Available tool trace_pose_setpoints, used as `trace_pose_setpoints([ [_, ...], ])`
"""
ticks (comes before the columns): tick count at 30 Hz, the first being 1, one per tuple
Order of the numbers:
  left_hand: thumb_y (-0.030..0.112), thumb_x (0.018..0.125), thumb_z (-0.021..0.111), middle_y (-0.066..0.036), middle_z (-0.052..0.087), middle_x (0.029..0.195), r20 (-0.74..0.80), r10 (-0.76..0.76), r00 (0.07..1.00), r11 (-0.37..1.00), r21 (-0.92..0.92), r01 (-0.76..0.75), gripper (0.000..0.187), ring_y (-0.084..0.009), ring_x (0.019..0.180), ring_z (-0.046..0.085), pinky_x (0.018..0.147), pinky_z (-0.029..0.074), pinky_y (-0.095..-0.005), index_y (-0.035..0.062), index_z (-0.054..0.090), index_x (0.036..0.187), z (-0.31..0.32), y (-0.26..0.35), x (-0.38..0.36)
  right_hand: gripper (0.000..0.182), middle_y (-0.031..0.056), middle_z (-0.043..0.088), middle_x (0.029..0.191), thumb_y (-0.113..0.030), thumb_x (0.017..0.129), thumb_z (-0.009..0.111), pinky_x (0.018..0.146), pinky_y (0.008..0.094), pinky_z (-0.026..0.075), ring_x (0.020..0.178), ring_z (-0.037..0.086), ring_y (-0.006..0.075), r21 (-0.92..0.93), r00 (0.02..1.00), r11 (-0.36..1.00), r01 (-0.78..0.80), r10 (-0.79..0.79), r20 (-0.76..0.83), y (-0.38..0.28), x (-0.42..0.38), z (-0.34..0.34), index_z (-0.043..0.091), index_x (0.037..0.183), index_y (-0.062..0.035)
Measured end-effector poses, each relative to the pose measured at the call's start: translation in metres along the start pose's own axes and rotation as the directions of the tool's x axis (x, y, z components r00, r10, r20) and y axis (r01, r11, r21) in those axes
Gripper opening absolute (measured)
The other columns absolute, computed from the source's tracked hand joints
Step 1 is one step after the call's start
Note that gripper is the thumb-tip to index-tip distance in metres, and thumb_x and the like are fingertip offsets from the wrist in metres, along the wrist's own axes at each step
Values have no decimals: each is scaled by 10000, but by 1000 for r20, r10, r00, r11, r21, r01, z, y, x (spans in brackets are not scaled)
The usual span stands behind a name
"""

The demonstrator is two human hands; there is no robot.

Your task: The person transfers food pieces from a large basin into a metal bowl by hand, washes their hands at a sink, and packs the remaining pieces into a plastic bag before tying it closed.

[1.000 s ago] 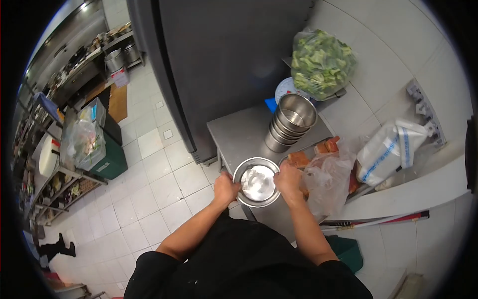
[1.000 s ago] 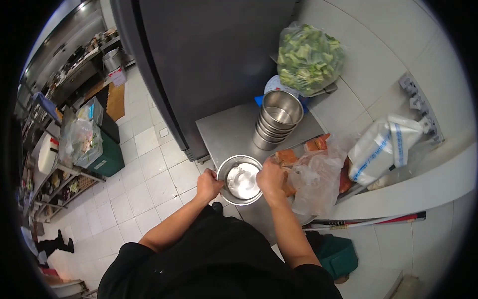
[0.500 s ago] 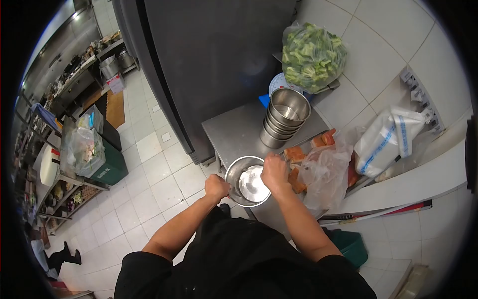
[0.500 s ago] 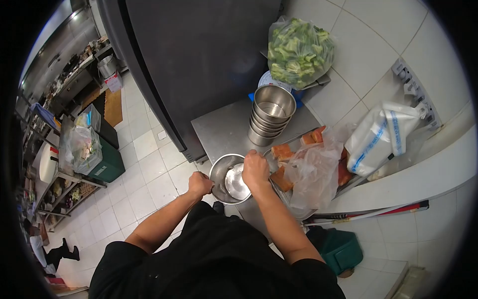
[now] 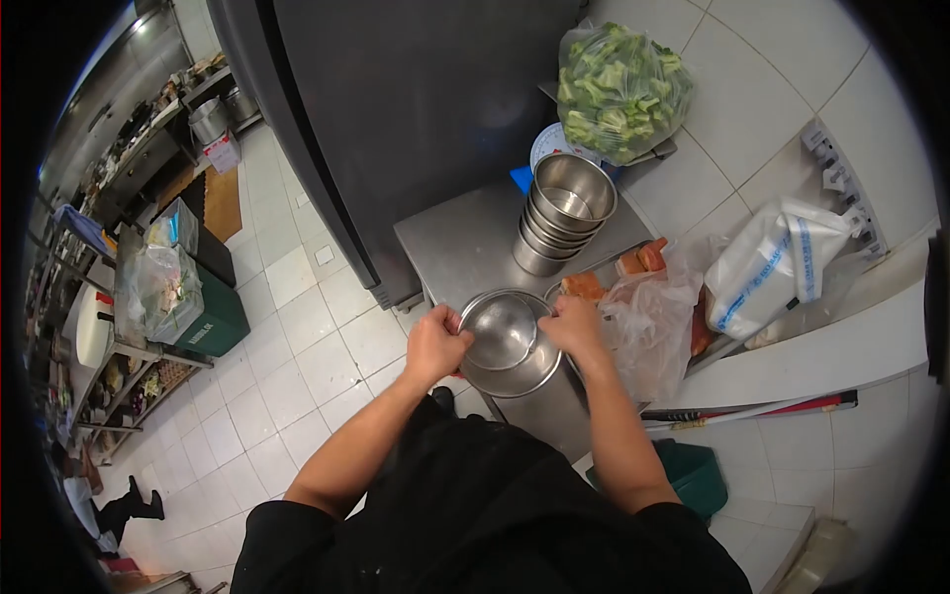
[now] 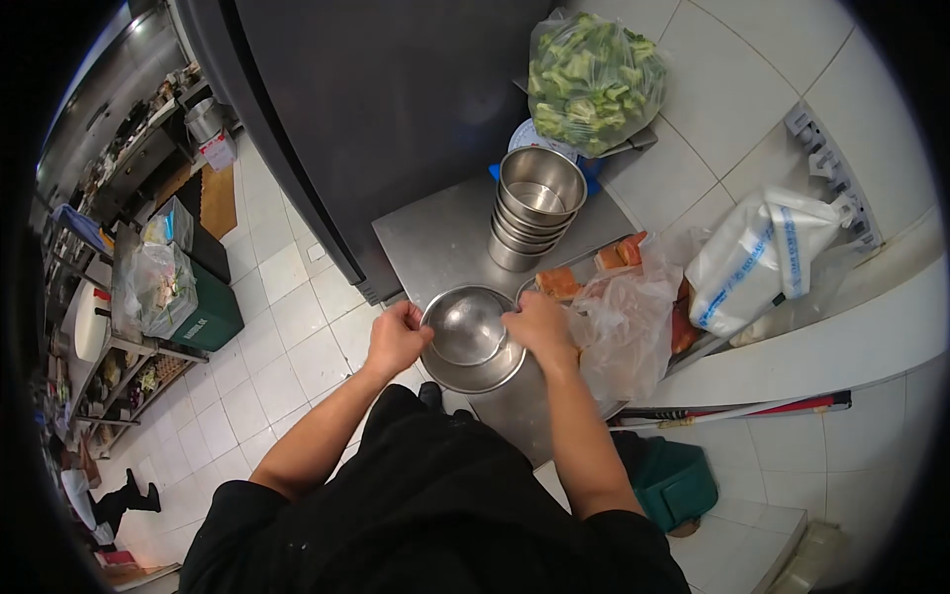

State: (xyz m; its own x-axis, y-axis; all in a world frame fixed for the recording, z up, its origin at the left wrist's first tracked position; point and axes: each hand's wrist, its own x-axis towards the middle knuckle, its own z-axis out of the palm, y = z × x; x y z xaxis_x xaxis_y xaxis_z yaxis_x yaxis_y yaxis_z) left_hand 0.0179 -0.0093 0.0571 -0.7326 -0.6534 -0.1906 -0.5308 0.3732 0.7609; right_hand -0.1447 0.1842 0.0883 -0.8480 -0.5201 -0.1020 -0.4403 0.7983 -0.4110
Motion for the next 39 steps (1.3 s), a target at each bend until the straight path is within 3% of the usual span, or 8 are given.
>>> trace_pose_setpoints([
  [2,302,814,818,-73,667,822,57,160,986,882,-456,-116,369,-251,618,638,615,538,-392,22,584,871,-1,-11,13,160,150,698,798,-121,744,657,569,374,554,669,678,259,171,981,975,-138,112,156,3,0,-28,662,816,22],
  [10,777,943,264,-208,299,1566,500,-3,866,824,-490,286,868,-482,1367,387,1016,394,-623,146,281,1539,61,-62,40,146,82,648,785,-62,752,618,488,347,544,628,619,180,692,931,645,-324,87,355,33,-7,-57,657,855,34],
  [15,189,841,585,-253,676,1156,425,-86,901,952,-231,200,665,-358,952,713,829,577,-460,41,423,1469,78,-48,11,106,75,609,805,-63,793,604,538,359,569,657,625,190,936,971,267,-229,133,200,24,8,-97,600,870,10],
  [24,42,838,558,-237,682,1126,134,-100,986,930,-340,141,554,-263,988,701,724,572,-371,23,523,1390,3,-134,-89,304,215,633,1056,-35,844,547,658,385,654,785,711,335,913,927,161,-374,36,374,-62,112,39,540,1095,137],
  [29,-6,846,522,-182,659,1123,-22,-558,829,621,-673,400,565,-282,887,710,677,626,-394,21,467,1408,-73,-189,-238,305,170,572,1168,-124,950,547,865,515,627,1119,621,386,929,940,188,-318,-65,335,-6,179,141,499,1190,57],
  [33,12,832,504,-216,659,1057,-124,-814,568,330,-903,276,473,-320,813,720,616,652,-422,-51,516,1300,-93,-248,-376,861,199,170,1610,-452,964,553,1155,631,314,1453,257,466,776,828,-314,-547,-68,557,-15,161,141,110,1565,-24],
  [36,83,820,503,-298,662,982,105,-839,535,-44,-991,124,394,-416,820,717,654,652,-438,-162,558,1123,-82,-297,-477,618,179,554,1313,-506,916,580,928,479,507,1093,610,377,864,923,375,-337,-53,382,-26,87,172,444,1337,-75],
  [39,394,956,417,-342,649,1111,-8,-739,673,-263,-917,-300,624,-438,958,702,809,634,-441,-155,536,1229,-43,-333,-574,259,26,611,787,-321,937,482,570,354,521,651,604,239,676,683,462,-574,-185,706,-36,-16,229,520,767,-130],
])
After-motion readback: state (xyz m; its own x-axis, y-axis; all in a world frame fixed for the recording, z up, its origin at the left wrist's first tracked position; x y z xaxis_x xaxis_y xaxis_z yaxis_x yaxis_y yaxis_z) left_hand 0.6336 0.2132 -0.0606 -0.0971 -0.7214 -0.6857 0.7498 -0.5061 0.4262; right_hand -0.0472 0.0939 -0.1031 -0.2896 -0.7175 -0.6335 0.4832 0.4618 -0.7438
